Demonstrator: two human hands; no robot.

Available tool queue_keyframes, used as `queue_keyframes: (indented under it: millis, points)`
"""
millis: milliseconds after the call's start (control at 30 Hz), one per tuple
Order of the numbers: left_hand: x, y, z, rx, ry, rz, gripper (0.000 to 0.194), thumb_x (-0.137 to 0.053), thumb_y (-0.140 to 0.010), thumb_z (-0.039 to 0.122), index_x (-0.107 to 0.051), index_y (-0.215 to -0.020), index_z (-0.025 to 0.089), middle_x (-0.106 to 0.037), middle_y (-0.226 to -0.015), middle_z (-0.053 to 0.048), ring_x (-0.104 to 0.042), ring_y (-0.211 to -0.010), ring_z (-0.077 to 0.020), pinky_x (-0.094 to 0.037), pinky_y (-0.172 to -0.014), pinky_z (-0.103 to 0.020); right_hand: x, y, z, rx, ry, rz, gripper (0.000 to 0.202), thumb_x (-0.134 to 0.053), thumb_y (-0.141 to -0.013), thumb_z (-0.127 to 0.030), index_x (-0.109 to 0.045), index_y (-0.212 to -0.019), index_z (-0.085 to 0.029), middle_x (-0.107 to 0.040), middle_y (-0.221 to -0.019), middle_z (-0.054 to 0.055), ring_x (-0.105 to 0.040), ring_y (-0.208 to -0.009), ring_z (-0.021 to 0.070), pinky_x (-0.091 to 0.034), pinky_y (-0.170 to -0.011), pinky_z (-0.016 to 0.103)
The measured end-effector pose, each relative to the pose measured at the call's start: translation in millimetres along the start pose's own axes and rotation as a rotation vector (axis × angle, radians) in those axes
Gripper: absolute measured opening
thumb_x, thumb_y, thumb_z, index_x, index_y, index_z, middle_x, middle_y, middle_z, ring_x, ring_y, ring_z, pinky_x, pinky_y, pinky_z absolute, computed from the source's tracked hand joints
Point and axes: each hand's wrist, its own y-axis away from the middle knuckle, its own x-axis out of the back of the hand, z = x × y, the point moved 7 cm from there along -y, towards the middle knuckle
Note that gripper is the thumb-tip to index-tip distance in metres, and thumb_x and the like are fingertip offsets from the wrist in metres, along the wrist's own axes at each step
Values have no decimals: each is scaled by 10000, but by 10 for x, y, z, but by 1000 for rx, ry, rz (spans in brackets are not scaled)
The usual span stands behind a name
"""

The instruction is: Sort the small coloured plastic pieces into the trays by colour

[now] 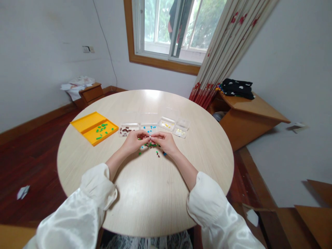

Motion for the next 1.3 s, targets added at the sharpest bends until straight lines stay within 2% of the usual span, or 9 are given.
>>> queue_keyframes:
  millis: [167, 467, 567, 667, 767, 867, 1067, 1167, 1300]
  points:
    - [14, -3, 3, 28, 41, 22, 146, -635, -635, 263, -640, -720, 144, -640, -626, -25, -585, -581, -133, -468, -581, -268, -12, -6, 27, -21, -16, -25, 319, -800, -524, -287, -690, -786, -142, -705, -689, 25, -653, -635, 125, -540, -701, 307]
    - [65, -12, 34, -2, 5, 91, 135, -619, -623, 260, -644, -691, 146, -629, -609, -13, -564, -568, -126, -459, -574, -253, -16, -1, 41, -26, 15, -23, 344, -800, -531, -318, -689, -806, -144, -701, -693, 29, -654, -654, 137, -536, -700, 315]
    - [147, -32, 19, -37, -36, 166, 158, -622, -630, 285, -647, -695, 144, -625, -621, -14, -550, -573, -125, -449, -575, -249, 10, -18, 47, 0, 75, -8, 327, -783, -548, -333, -688, -802, -151, -695, -685, 28, -649, -652, 141, -532, -687, 318]
    - [318, -45, -19, -41, -78, 315, 185, -611, -647, 304, -645, -731, 143, -634, -661, -20, -548, -595, -127, -444, -583, -246, 36, -14, -10, 96, 221, 18, 240, -734, -604, -314, -693, -781, -156, -698, -717, 32, -642, -675, 140, -520, -700, 312]
    - [496, -37, -66, -14, -188, 441, 175, -579, -669, 286, -639, -761, 150, -633, -676, -21, -547, -611, -134, -431, -582, -247, 29, 32, -99, 211, 446, 41, 116, -659, -669, -239, -701, -742, -159, -703, -756, 37, -628, -689, 134, -500, -705, 298]
    - [632, -15, -70, -21, -397, 520, 160, -536, -701, 266, -634, -773, 162, -628, -700, -26, -547, -643, -148, -422, -626, -266, -12, 87, -144, 262, 601, 23, 106, -609, -707, -195, -707, -740, -171, -701, -758, 36, -610, -667, 132, -487, -677, 290]
    - [698, -9, -102, 32, -723, 501, 146, -501, -739, 233, -634, -771, 181, -657, -800, -67, -568, -790, -218, -373, -786, -364, -20, 109, -172, 304, 687, 1, 119, -594, -711, -155, -703, -729, -197, -694, -759, 27, -610, -696, 144, -483, -703, 300]
    - [701, 4, -102, 62, -792, 515, 150, -502, -752, 243, -642, -769, 191, -653, -859, -78, -554, -885, -254, -327, -837, -407, -15, 102, -174, 324, 733, -8, 126, -588, -713, -145, -701, -734, -195, -695, -769, 30, -613, -715, 149, -483, -722, 307]
    - [702, 14, -126, 108, -828, 523, 165, -513, -757, 262, -662, -772, 194, -625, -909, -102, -510, -972, -299, -310, -823, -430, -21, 106, -177, 344, 764, -23, 128, -587, -717, -142, -700, -731, -199, -694, -765, 30, -618, -725, 156, -482, -738, 317]
